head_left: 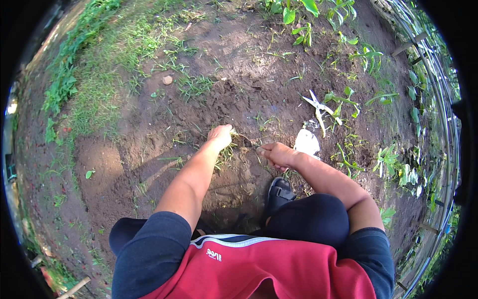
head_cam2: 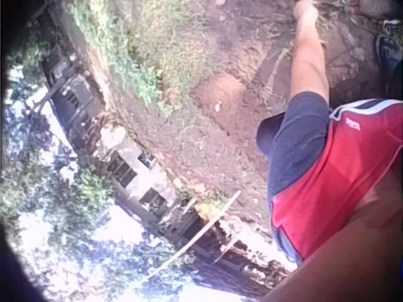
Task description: The person uses a small hand hoe to loosen soil and remove weeds from a garden bed. They repeatedly scrape the ground and pull out grass by hand, clearing a patch of soil.
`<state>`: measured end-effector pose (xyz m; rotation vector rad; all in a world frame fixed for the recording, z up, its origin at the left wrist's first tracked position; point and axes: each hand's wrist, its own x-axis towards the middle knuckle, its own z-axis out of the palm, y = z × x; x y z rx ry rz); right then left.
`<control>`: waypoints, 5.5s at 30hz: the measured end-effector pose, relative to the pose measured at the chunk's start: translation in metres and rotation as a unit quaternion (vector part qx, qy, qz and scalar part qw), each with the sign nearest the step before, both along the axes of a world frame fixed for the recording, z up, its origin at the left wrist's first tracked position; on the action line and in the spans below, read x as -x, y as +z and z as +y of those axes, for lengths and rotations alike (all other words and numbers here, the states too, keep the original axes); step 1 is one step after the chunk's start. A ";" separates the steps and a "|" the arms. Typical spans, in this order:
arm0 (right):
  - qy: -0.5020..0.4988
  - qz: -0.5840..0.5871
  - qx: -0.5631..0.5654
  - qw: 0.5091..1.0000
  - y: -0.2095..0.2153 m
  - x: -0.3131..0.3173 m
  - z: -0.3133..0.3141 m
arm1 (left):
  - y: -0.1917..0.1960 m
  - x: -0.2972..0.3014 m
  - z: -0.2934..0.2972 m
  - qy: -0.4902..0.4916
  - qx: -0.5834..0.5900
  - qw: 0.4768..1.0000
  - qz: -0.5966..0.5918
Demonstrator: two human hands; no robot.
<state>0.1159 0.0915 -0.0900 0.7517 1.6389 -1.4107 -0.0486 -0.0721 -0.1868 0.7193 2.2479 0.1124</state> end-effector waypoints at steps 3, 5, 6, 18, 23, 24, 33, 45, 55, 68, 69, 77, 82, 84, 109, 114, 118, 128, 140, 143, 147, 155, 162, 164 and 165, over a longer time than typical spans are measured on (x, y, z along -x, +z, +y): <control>-0.006 -0.005 -0.024 1.000 -0.023 -0.005 -0.014 | -0.002 0.001 -0.001 0.018 -0.011 1.000 0.002; -0.005 -0.006 -0.047 0.999 -0.036 -0.015 -0.014 | -0.004 0.003 0.000 0.018 -0.011 1.000 -0.003; -0.010 0.018 -0.039 0.999 -0.041 -0.022 -0.013 | -0.005 0.002 -0.001 0.017 -0.012 1.000 -0.011; 0.040 0.086 -0.054 0.994 -0.031 -0.040 0.008 | -0.001 0.008 -0.008 0.025 -0.050 0.998 0.022; 0.037 0.070 -0.028 0.996 0.016 -0.041 0.038 | 0.008 0.022 -0.008 -0.024 -0.040 0.999 0.017; 0.027 0.075 -0.025 0.997 0.021 -0.043 0.040 | 0.009 0.026 -0.008 -0.036 -0.038 0.999 0.017; -0.057 0.072 -0.003 0.996 0.028 -0.048 0.047 | 0.033 0.084 -0.048 0.278 -0.211 0.925 -0.149; 0.015 0.119 -0.065 0.991 0.032 -0.021 0.029 | 0.072 0.112 -0.080 0.111 -0.067 0.975 0.180; 0.027 0.290 -0.256 0.922 0.055 0.022 0.032 | 0.070 0.041 -0.107 -0.035 -0.061 0.977 0.200; 0.170 0.059 -0.083 0.980 0.016 0.014 -0.015 | -0.039 -0.019 -0.077 -0.058 0.047 0.991 0.111; 0.158 0.056 -0.061 0.984 0.015 0.019 -0.017 | -0.041 -0.018 -0.075 -0.052 0.057 0.991 0.107; 0.138 -0.025 -0.051 0.989 0.008 0.043 -0.032 | -0.031 0.005 -0.075 -0.005 0.030 0.999 0.030; 0.083 -0.016 -0.034 0.996 -0.015 0.033 -0.047 | -0.020 0.006 -0.077 -0.004 0.041 0.999 0.007; 0.075 0.000 -0.032 0.997 -0.030 0.020 -0.043 | -0.017 0.004 -0.077 0.020 0.009 1.000 0.015; 0.192 0.089 -0.086 0.973 0.065 0.045 -0.007 | 0.110 0.107 -0.175 -0.093 0.056 0.979 0.170; 0.205 0.020 -0.014 0.978 0.057 0.080 -0.059 | 0.118 0.095 -0.225 -0.268 0.165 0.941 0.124; 0.139 0.009 0.009 0.990 0.030 0.093 -0.113 | 0.092 0.068 -0.243 -0.317 0.123 0.935 0.105; -0.105 -0.061 0.095 0.988 -0.019 0.102 -0.195 | 0.007 0.087 -0.206 -0.232 0.035 0.965 0.115; -0.047 0.004 0.061 0.997 -0.094 0.070 -0.195 | -0.006 0.116 -0.198 -0.202 0.033 0.972 0.114; -0.039 0.013 0.072 0.997 -0.079 0.078 -0.192 | 0.005 0.119 -0.196 -0.222 0.016 0.969 0.103; 0.028 0.041 0.005 0.999 -0.044 0.096 -0.195 | 0.019 0.122 -0.196 -0.221 -0.006 0.970 0.098; 0.210 0.193 -0.226 0.931 0.027 0.111 -0.174 | 0.052 0.140 -0.208 -0.012 -0.083 0.982 0.170; 0.225 0.201 -0.323 0.897 0.054 0.091 -0.134 | 0.086 0.148 -0.219 0.011 -0.079 0.971 0.226; 0.206 0.227 -0.330 0.893 0.062 0.082 -0.132 | 0.089 0.140 -0.219 0.008 -0.066 0.974 0.217; 0.200 0.223 -0.343 0.890 0.065 0.081 -0.132 | 0.091 0.139 -0.216 0.007 -0.058 0.975 0.215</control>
